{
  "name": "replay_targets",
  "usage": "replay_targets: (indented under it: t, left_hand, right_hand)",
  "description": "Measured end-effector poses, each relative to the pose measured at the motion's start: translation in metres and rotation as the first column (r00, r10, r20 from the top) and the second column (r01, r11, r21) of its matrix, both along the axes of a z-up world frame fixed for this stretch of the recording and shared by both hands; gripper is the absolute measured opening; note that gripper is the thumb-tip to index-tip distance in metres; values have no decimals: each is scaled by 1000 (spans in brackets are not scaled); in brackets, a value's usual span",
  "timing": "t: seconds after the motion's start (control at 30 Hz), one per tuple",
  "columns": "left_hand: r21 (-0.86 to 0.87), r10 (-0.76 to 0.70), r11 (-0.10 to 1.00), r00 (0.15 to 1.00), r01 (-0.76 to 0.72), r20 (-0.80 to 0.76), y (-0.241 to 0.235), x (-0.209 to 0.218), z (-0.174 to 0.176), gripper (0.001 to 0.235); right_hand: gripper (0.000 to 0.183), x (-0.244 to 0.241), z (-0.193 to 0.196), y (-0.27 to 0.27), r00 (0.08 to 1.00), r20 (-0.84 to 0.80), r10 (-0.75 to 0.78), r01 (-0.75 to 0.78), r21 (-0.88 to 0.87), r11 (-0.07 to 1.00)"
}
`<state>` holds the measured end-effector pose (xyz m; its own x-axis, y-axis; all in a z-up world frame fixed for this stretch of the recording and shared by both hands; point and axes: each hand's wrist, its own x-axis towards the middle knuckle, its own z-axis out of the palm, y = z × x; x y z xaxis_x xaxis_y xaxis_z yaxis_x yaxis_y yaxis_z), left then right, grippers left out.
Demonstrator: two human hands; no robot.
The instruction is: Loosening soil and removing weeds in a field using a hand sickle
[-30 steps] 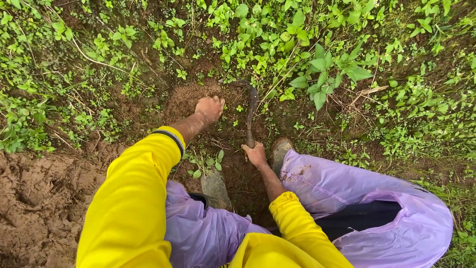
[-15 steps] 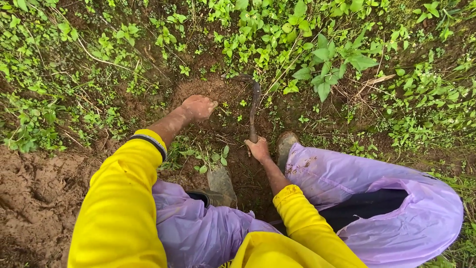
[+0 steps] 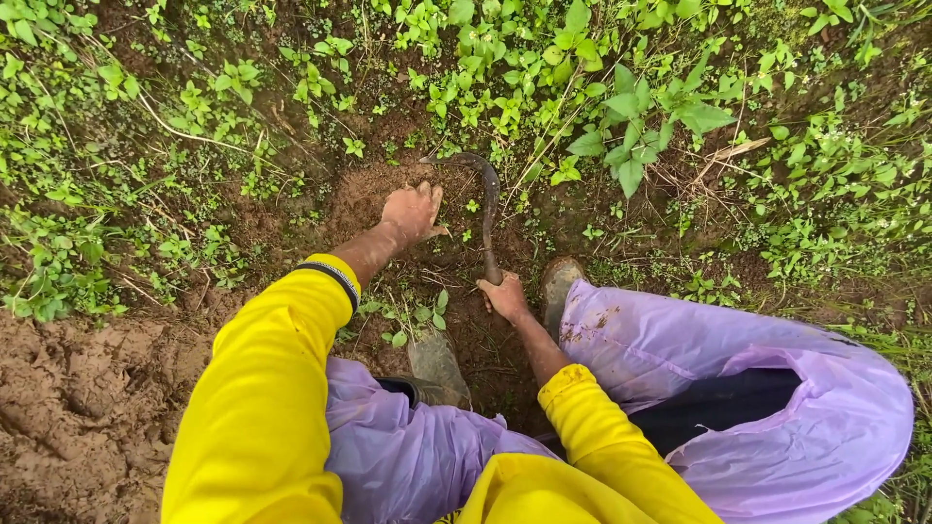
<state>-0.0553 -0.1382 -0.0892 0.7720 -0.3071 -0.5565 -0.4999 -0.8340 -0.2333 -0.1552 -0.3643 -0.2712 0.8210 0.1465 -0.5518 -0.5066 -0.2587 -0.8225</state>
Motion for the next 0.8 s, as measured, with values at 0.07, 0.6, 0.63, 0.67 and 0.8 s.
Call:
replay_targets:
  t: [0.07, 0.6, 0.63, 0.67, 0.8]
  left_hand:
    - [-4, -27, 1000, 999, 27, 20, 8, 15, -64, 68]
    - [-230, -104, 969, 993, 87, -60, 50, 15, -90, 40]
    - [-228, -96, 970, 994, 80, -58, 52, 14, -96, 40]
    - [-211, -53, 977, 995, 35, -79, 54, 14, -103, 38]
    - [-81, -1, 997, 995, -7, -99, 83, 8, -183, 34]
  right_hand:
    - [17, -1, -3, 1, 1000, 1, -4, 4, -4, 1000]
    - [17, 0, -2, 5, 999, -18, 32, -32, -4, 999]
    - [17, 0, -1, 6, 999, -16, 40, -40, -1, 999]
    - [18, 0, -1, 7, 1000, -20, 22, -22, 0, 1000]
    - [18, 1, -8, 12, 999, -35, -13, 13, 2, 1000]
